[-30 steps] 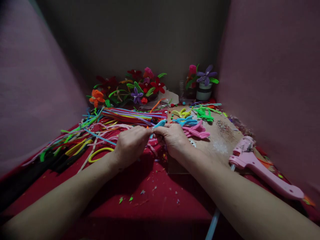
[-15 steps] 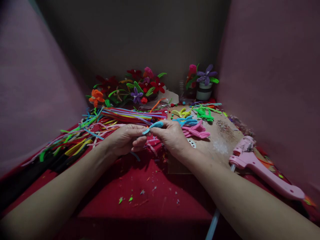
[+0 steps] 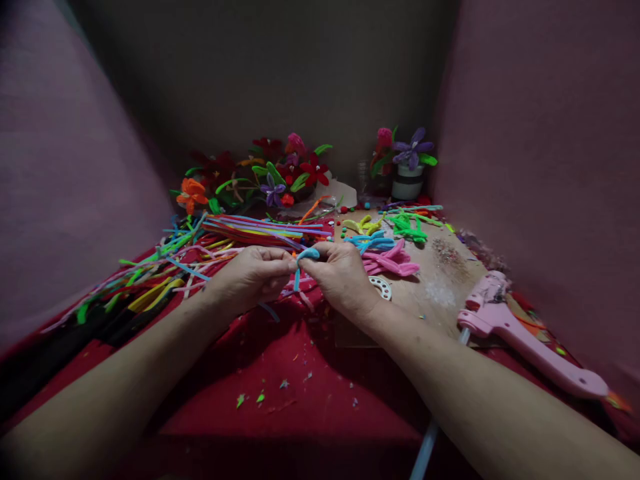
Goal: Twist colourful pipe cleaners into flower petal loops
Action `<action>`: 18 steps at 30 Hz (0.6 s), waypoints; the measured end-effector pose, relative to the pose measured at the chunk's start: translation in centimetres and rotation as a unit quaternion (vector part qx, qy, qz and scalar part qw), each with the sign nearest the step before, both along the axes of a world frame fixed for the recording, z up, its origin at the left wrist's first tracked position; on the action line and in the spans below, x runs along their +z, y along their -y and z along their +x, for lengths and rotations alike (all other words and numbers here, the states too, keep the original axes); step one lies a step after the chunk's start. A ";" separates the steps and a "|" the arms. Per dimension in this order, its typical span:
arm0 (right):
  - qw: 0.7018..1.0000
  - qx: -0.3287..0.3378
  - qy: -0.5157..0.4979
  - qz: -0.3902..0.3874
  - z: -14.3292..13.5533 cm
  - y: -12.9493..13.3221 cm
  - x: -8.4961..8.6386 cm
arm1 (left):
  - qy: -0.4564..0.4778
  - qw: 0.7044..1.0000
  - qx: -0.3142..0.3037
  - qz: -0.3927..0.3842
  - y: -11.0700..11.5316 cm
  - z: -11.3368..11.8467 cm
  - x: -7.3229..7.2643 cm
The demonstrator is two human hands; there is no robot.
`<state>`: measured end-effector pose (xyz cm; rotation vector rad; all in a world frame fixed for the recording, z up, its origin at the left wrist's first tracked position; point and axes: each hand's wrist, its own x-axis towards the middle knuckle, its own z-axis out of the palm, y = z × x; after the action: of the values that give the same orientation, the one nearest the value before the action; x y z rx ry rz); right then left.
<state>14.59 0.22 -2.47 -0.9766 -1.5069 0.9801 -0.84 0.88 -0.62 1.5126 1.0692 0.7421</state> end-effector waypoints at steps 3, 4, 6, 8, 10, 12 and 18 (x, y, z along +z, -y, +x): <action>0.999 -0.011 -0.031 -0.017 -0.3 0.1 -0.2 | -0.233 0.915 0.059 0.325 0.8 0.5 -0.3; 0.998 -0.009 -0.053 -0.033 -0.4 0.1 -0.3 | -0.307 0.846 0.064 0.431 1.1 0.6 -0.5; 0.992 0.005 -0.107 -0.071 -0.5 0.1 -0.6 | -0.410 0.701 0.050 0.582 1.6 0.7 -0.8; 0.981 0.023 -0.159 -0.105 -0.5 -0.1 -0.8 | -0.451 0.617 0.027 0.645 1.8 0.8 -1.0; 0.973 0.038 -0.188 -0.127 -0.4 -0.4 -1.0 | -0.437 0.625 0.037 0.646 1.7 0.9 -0.9; 0.972 0.041 -0.193 -0.131 -0.2 -0.6 -0.9 | -0.368 0.719 0.058 0.587 1.3 0.8 -0.5; 0.986 0.047 -0.122 -0.105 0.0 -0.2 0.1 | -0.080 0.985 -0.046 0.143 0.0 -0.4 1.1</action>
<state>14.59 0.45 -2.37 -0.9004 -1.2711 1.2974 -1.27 0.90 0.50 1.8810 1.0349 0.7439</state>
